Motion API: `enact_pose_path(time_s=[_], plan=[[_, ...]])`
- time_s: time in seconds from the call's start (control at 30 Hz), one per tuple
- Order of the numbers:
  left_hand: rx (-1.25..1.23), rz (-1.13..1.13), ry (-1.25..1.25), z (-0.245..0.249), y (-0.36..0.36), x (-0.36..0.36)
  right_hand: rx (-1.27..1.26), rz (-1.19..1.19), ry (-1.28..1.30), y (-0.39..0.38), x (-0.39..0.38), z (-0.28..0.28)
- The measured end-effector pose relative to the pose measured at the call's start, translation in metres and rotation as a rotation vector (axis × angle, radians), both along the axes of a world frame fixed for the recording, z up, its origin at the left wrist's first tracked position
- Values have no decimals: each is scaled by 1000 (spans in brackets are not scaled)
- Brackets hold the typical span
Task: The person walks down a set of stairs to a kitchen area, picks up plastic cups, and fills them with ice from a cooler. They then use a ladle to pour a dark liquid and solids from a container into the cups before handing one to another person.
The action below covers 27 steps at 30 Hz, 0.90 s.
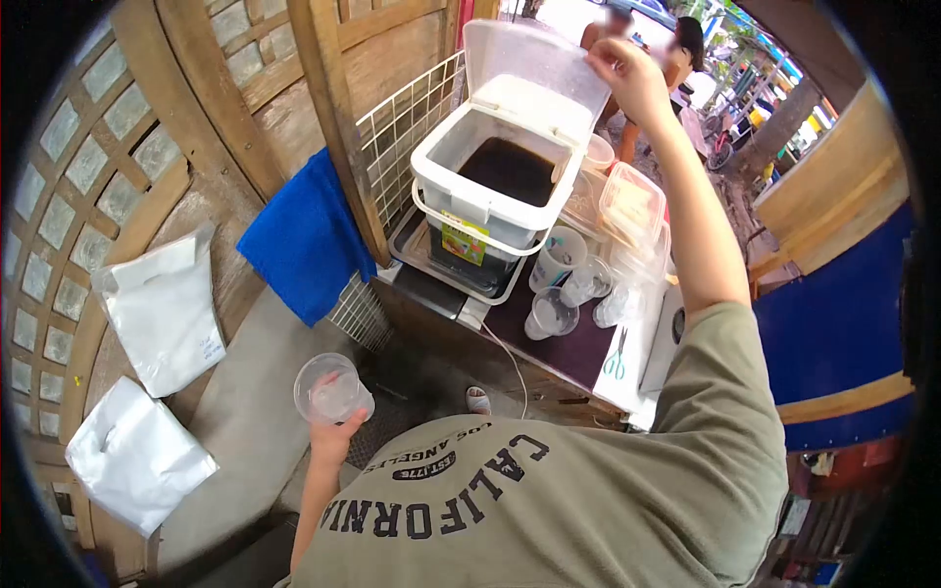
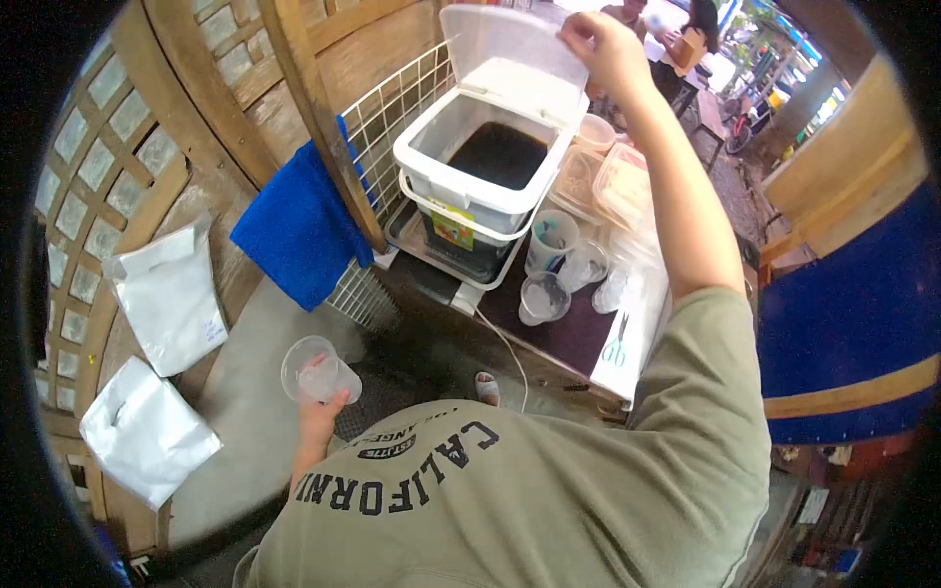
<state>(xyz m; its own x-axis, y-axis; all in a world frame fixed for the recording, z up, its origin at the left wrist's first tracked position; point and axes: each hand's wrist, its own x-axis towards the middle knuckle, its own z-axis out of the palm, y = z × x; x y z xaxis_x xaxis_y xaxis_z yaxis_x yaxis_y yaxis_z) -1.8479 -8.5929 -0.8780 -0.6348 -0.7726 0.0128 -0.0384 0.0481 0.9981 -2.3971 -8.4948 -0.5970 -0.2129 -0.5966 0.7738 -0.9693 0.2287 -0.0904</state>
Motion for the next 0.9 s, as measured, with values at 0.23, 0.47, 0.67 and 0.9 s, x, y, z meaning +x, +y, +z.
enact_pose_path(time_s=[0.23,0.47,0.67,0.9], plan=[[32,23,-10,11,15,-43,-190,-224,339,-8,-10,7],[18,-16,-5,31,26,-72,596,-67,-18,-6,-6,-47],[15,-14,43,27,27,-73,868,-199,39,-15,-31,-107],[47,20,79,29,27,-72,921,-183,202,-32,-11,-105]])
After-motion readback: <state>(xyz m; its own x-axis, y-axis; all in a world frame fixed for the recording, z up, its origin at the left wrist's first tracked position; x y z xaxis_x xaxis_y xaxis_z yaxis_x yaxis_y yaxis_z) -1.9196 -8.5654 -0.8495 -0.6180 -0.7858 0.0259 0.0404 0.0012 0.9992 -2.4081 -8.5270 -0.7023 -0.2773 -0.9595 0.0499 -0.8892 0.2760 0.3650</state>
